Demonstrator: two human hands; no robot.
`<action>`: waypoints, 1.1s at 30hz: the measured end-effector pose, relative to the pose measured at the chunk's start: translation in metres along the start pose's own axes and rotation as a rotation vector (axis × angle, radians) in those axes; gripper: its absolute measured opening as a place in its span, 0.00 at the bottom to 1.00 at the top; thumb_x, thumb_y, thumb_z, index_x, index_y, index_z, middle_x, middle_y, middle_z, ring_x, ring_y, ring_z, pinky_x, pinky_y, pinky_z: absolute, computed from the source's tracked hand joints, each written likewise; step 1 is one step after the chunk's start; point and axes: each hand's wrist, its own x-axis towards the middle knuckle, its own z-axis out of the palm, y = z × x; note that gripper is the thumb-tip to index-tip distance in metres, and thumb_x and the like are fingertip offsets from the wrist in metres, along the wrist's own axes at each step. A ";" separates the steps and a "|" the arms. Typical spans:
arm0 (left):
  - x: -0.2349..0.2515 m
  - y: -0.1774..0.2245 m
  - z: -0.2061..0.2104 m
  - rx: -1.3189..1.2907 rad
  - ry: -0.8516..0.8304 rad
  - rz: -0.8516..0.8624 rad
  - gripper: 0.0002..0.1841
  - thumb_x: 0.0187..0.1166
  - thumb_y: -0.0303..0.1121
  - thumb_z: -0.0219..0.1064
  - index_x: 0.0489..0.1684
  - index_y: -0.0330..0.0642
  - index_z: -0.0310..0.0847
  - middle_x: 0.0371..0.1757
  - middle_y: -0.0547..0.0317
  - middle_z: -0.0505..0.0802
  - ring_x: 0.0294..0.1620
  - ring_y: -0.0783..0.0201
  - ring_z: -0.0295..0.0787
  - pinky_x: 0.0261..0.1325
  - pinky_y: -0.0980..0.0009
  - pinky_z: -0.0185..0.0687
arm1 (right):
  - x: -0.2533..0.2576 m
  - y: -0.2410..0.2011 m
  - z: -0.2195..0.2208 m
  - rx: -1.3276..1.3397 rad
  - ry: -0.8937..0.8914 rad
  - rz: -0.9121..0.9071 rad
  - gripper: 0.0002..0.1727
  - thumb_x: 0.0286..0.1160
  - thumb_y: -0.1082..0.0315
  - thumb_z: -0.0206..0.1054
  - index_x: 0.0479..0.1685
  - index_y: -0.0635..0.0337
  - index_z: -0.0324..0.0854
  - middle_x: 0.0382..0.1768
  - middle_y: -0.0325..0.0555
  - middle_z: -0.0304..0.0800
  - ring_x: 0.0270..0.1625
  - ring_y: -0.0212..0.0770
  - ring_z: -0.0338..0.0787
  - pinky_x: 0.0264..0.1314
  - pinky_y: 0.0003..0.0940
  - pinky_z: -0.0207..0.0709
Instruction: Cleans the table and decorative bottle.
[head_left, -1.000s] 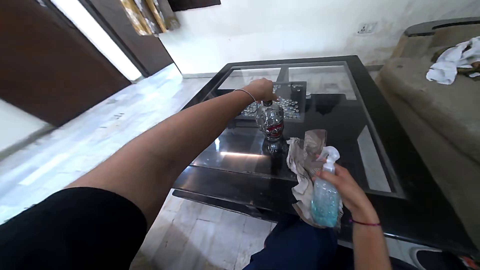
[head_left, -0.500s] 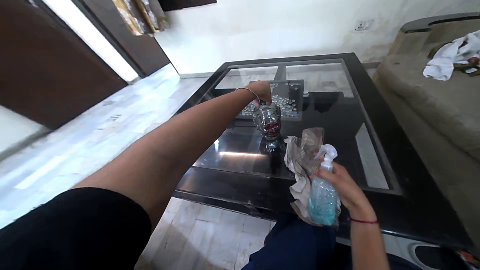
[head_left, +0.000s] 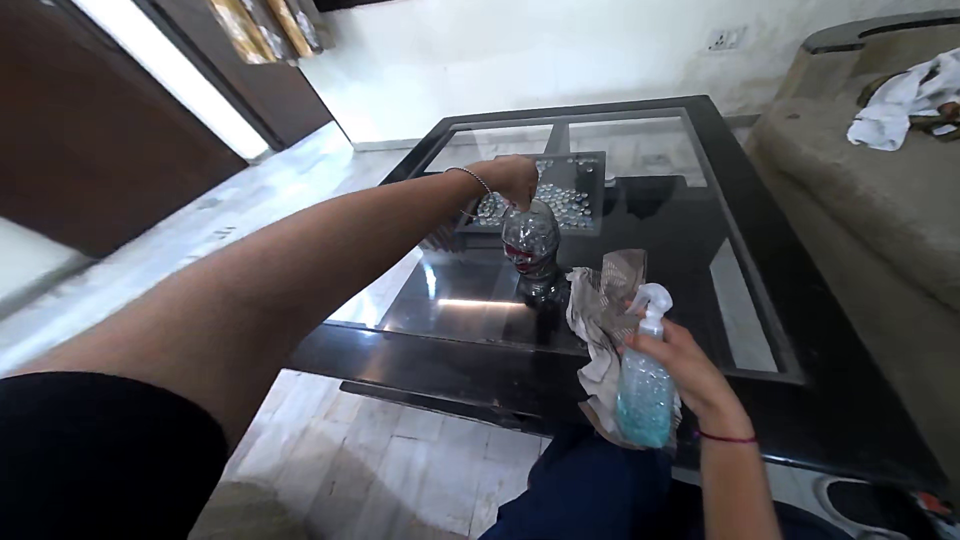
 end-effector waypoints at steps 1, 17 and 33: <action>-0.004 -0.001 0.000 0.011 -0.004 0.045 0.14 0.73 0.23 0.75 0.55 0.27 0.87 0.57 0.30 0.90 0.62 0.31 0.85 0.66 0.32 0.71 | 0.000 0.001 0.000 -0.004 0.001 -0.002 0.18 0.77 0.75 0.67 0.65 0.68 0.78 0.39 0.51 0.90 0.38 0.39 0.90 0.45 0.34 0.85; -0.022 -0.023 0.024 0.156 0.098 0.380 0.22 0.62 0.09 0.71 0.56 0.31 0.81 0.62 0.38 0.84 0.61 0.37 0.85 0.58 0.39 0.80 | 0.002 0.002 0.002 -0.015 -0.028 -0.015 0.21 0.73 0.74 0.68 0.66 0.66 0.78 0.40 0.50 0.91 0.38 0.39 0.92 0.44 0.34 0.87; -0.026 -0.046 0.051 0.217 0.325 0.592 0.31 0.77 0.11 0.61 0.83 0.39 0.70 0.72 0.35 0.85 0.74 0.32 0.80 0.72 0.39 0.76 | 0.005 -0.008 0.018 -0.116 -0.105 0.069 0.22 0.72 0.76 0.68 0.67 0.66 0.76 0.42 0.51 0.89 0.38 0.40 0.91 0.45 0.35 0.86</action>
